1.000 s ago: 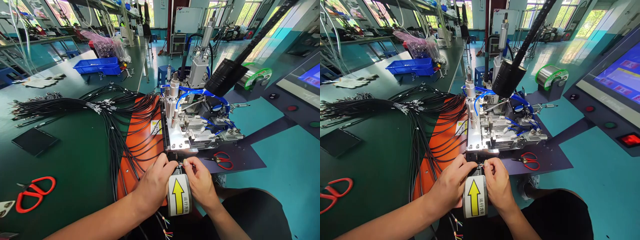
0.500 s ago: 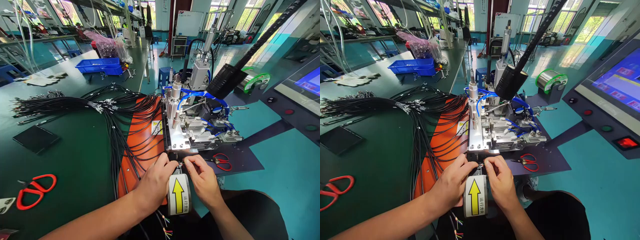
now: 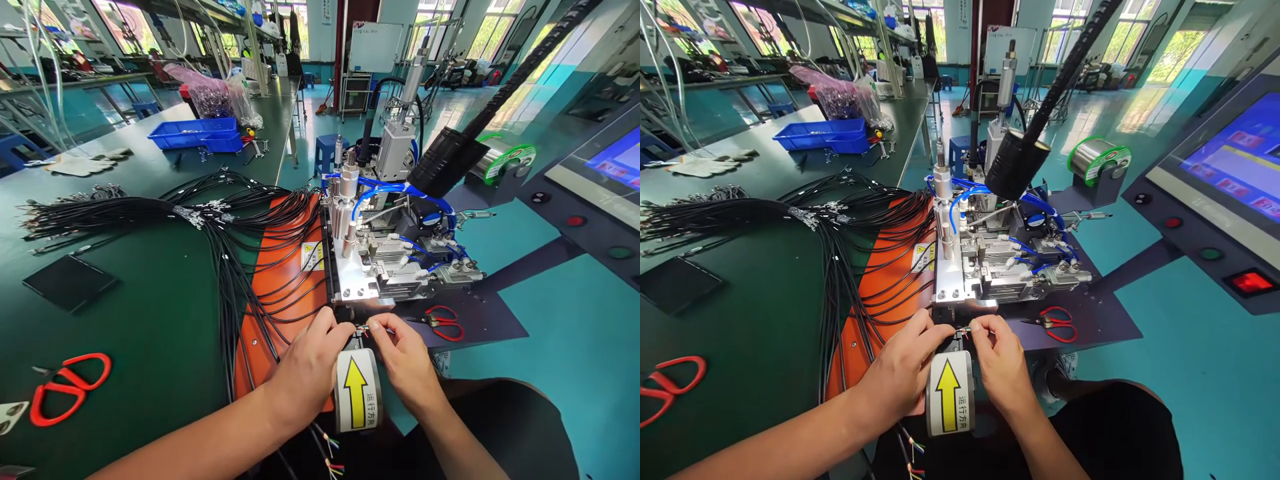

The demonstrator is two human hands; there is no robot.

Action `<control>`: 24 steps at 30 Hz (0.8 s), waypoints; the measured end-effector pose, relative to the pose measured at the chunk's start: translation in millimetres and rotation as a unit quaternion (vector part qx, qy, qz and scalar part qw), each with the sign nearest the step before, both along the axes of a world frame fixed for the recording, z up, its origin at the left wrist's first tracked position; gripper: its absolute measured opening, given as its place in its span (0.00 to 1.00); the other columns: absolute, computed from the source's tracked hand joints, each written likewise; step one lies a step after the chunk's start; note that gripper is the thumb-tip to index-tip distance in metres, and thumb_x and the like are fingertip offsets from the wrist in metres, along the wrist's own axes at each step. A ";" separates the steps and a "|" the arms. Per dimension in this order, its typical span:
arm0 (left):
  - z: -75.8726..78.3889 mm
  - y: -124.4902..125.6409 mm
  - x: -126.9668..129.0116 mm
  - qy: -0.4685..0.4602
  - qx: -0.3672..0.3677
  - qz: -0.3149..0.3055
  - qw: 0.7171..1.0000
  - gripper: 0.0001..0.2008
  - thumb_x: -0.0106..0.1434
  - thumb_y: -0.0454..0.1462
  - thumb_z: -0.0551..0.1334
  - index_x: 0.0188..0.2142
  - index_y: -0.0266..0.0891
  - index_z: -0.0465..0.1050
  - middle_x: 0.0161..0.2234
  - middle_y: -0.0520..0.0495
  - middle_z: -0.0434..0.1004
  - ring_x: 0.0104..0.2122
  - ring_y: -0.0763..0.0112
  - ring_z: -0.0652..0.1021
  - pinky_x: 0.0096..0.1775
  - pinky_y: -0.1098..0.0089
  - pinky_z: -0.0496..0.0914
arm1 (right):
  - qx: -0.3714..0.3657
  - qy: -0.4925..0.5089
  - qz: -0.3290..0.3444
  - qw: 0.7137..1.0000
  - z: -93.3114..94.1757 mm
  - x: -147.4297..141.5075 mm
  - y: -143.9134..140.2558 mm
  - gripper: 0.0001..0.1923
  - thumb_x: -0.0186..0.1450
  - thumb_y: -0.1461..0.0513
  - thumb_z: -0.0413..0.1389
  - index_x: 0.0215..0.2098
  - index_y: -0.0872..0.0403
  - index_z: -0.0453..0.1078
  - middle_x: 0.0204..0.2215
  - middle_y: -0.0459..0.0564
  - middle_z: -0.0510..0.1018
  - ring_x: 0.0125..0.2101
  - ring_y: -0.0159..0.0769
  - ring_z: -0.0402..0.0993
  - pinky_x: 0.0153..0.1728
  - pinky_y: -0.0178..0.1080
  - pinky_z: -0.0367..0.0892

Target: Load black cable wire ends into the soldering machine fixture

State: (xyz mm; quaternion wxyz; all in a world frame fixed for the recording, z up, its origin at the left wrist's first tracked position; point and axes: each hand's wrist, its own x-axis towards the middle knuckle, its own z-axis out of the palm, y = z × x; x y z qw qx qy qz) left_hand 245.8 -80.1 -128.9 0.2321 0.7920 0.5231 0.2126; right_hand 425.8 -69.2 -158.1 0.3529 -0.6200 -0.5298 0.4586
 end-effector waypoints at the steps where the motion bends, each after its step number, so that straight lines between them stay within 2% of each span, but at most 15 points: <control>1: 0.1 -0.2 -0.2 0.000 0.000 -0.001 1.000 0.15 0.65 0.26 0.53 0.45 0.39 0.73 0.36 0.48 0.62 0.34 0.67 0.70 0.37 0.67 0.71 | 0.000 -0.008 -0.012 1.000 0.3 0.7 -2.4 0.19 0.68 0.46 0.53 0.36 0.52 0.71 0.31 0.47 0.76 0.30 0.36 0.69 0.32 0.36 0.64; 7: -1.5 -0.7 -1.1 -0.002 -0.005 -0.001 1.000 0.14 0.65 0.27 0.55 0.47 0.39 0.72 0.37 0.48 0.61 0.34 0.67 0.70 0.37 0.67 0.71 | -0.036 0.050 0.023 0.998 3.4 0.9 -13.7 0.18 0.67 0.47 0.55 0.33 0.53 0.72 0.28 0.46 0.74 0.28 0.35 0.68 0.29 0.34 0.63; 10: -2.9 -0.2 -1.1 -0.003 0.000 -0.003 1.000 0.14 0.66 0.27 0.55 0.47 0.40 0.72 0.37 0.48 0.62 0.34 0.67 0.70 0.37 0.66 0.71 | -0.035 0.041 0.025 0.998 7.1 -1.3 -12.6 0.18 0.67 0.48 0.55 0.32 0.53 0.72 0.27 0.46 0.73 0.28 0.34 0.66 0.29 0.34 0.62; 18: -3.6 -0.1 -1.0 -0.014 0.001 0.000 1.000 0.14 0.66 0.27 0.55 0.47 0.39 0.73 0.36 0.47 0.62 0.34 0.66 0.70 0.37 0.65 0.72 | 0.085 -0.063 0.044 0.993 7.9 -0.7 -9.0 0.15 0.71 0.52 0.51 0.32 0.52 0.69 0.29 0.44 0.71 0.28 0.32 0.67 0.31 0.34 0.61; 24: -2.9 -0.2 -0.8 -0.015 0.011 0.000 1.000 0.13 0.67 0.28 0.54 0.46 0.39 0.73 0.36 0.48 0.62 0.33 0.67 0.70 0.37 0.65 0.72 | 0.111 -0.079 0.060 0.989 1.5 1.8 -5.1 0.14 0.72 0.54 0.50 0.32 0.52 0.68 0.30 0.45 0.70 0.30 0.33 0.67 0.33 0.35 0.62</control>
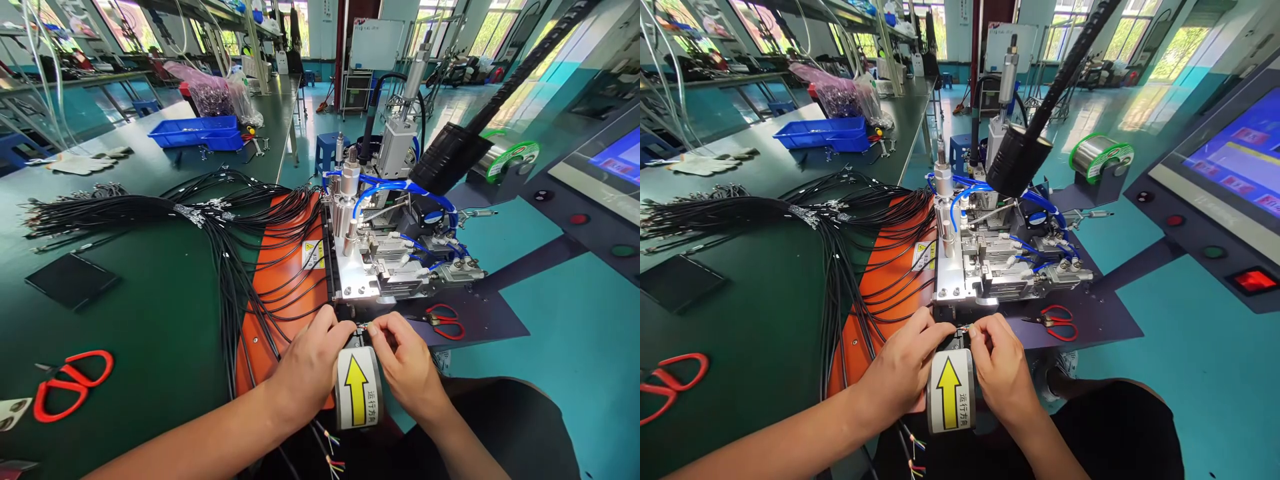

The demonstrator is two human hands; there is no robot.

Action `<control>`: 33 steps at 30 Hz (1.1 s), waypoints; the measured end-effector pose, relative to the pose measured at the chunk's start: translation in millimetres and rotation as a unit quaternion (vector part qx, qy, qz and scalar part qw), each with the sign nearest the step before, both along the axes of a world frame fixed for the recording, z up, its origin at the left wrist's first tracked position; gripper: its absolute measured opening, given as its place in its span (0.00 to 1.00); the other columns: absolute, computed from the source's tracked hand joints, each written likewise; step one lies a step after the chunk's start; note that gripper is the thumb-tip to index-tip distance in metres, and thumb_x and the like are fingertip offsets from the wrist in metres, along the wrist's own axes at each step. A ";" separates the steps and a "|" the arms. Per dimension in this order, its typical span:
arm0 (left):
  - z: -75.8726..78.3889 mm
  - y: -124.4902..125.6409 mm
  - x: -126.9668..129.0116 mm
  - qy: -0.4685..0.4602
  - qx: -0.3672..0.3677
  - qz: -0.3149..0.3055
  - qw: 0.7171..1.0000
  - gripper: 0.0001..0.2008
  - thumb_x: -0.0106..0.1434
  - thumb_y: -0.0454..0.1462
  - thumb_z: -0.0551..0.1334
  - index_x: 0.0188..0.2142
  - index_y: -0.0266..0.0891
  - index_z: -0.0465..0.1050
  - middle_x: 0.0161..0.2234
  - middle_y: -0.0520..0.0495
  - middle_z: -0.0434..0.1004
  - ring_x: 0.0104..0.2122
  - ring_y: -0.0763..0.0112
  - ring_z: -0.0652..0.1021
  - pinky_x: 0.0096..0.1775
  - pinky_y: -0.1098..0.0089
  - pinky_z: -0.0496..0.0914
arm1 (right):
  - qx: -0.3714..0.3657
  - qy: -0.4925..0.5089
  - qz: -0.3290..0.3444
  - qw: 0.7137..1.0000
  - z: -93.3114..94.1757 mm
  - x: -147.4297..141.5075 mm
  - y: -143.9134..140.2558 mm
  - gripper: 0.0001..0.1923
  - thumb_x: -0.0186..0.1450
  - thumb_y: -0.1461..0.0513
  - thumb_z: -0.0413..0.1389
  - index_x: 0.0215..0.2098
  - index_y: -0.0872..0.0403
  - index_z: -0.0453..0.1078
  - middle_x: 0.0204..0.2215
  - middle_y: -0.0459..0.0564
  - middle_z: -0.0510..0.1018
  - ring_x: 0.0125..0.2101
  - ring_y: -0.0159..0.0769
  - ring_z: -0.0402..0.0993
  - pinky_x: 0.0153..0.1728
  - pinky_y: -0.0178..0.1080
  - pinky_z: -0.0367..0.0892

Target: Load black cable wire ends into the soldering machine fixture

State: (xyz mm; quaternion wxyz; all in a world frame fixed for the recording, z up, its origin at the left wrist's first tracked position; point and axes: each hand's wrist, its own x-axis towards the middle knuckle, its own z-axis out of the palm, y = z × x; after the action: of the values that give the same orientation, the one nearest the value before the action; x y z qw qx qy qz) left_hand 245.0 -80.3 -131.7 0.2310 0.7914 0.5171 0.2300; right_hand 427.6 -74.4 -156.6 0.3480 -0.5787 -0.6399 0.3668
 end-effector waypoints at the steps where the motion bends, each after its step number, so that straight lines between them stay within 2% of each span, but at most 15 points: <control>1: 0.2 -0.1 0.0 0.000 0.000 -0.001 1.000 0.13 0.66 0.27 0.54 0.46 0.39 0.73 0.36 0.48 0.62 0.33 0.67 0.70 0.36 0.65 0.72 | -0.008 0.003 -0.002 1.000 -0.7 0.3 0.1 0.15 0.72 0.53 0.50 0.32 0.52 0.69 0.30 0.45 0.70 0.30 0.33 0.67 0.33 0.35 0.62; 6: -0.3 1.0 0.0 0.007 0.005 -0.002 1.000 0.15 0.65 0.26 0.53 0.46 0.38 0.74 0.36 0.47 0.62 0.33 0.66 0.70 0.36 0.65 0.71 | -0.092 0.047 -0.045 0.994 -0.4 -0.2 1.7 0.18 0.70 0.47 0.51 0.36 0.52 0.70 0.31 0.45 0.73 0.30 0.34 0.68 0.32 0.35 0.62; 9: -0.3 1.9 0.1 0.006 0.005 -0.002 1.000 0.15 0.65 0.26 0.54 0.46 0.38 0.73 0.36 0.47 0.62 0.34 0.67 0.71 0.38 0.66 0.71 | -0.113 0.074 -0.045 0.990 2.1 -3.4 4.7 0.19 0.69 0.46 0.51 0.38 0.52 0.70 0.31 0.45 0.75 0.30 0.34 0.68 0.32 0.35 0.63; 15: 7.7 0.1 -3.0 0.045 0.002 -0.014 0.999 0.14 0.65 0.26 0.57 0.46 0.41 0.73 0.39 0.48 0.64 0.35 0.67 0.71 0.36 0.67 0.70 | -0.084 0.050 -0.028 0.995 1.5 -8.8 6.6 0.19 0.70 0.48 0.49 0.33 0.52 0.68 0.28 0.44 0.72 0.30 0.33 0.68 0.32 0.35 0.62; 18: 10.7 -0.5 -6.6 0.079 0.054 -0.032 0.995 0.11 0.66 0.27 0.58 0.43 0.40 0.74 0.37 0.48 0.68 0.37 0.64 0.69 0.39 0.65 0.68 | -0.081 0.031 -0.019 0.996 -2.8 -9.2 6.2 0.19 0.71 0.48 0.47 0.32 0.52 0.66 0.27 0.43 0.69 0.28 0.33 0.65 0.30 0.35 0.60; 22: 10.4 1.2 -10.1 0.124 0.101 -0.025 0.987 0.07 0.68 0.29 0.57 0.39 0.38 0.74 0.33 0.48 0.70 0.35 0.63 0.68 0.38 0.61 0.66 | -0.053 0.007 -0.025 0.998 -7.2 -10.1 6.8 0.18 0.72 0.49 0.46 0.32 0.52 0.65 0.26 0.43 0.68 0.28 0.33 0.64 0.31 0.35 0.59; 28: 13.3 3.7 -10.9 0.164 0.098 -0.018 0.981 0.07 0.66 0.28 0.58 0.38 0.37 0.75 0.31 0.48 0.71 0.35 0.61 0.68 0.39 0.59 0.66 | -0.051 -0.004 -0.031 0.998 -5.4 -11.1 6.6 0.18 0.72 0.50 0.46 0.31 0.52 0.64 0.25 0.43 0.69 0.26 0.33 0.63 0.29 0.35 0.58; 33: 18.1 0.6 -8.9 0.201 0.068 -0.008 0.977 0.09 0.66 0.27 0.57 0.38 0.38 0.74 0.36 0.45 0.71 0.38 0.60 0.71 0.41 0.59 0.69 | -0.068 0.006 -0.034 0.997 -5.5 -12.7 9.8 0.19 0.72 0.50 0.46 0.30 0.53 0.65 0.24 0.44 0.71 0.26 0.33 0.66 0.28 0.34 0.61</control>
State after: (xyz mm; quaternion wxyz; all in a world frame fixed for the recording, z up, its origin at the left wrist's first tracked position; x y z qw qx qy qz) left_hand 236.1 -79.6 -113.6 0.0695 0.8394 0.5298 0.0993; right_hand 414.8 -64.6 -162.1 0.3234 -0.6205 -0.5914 0.4009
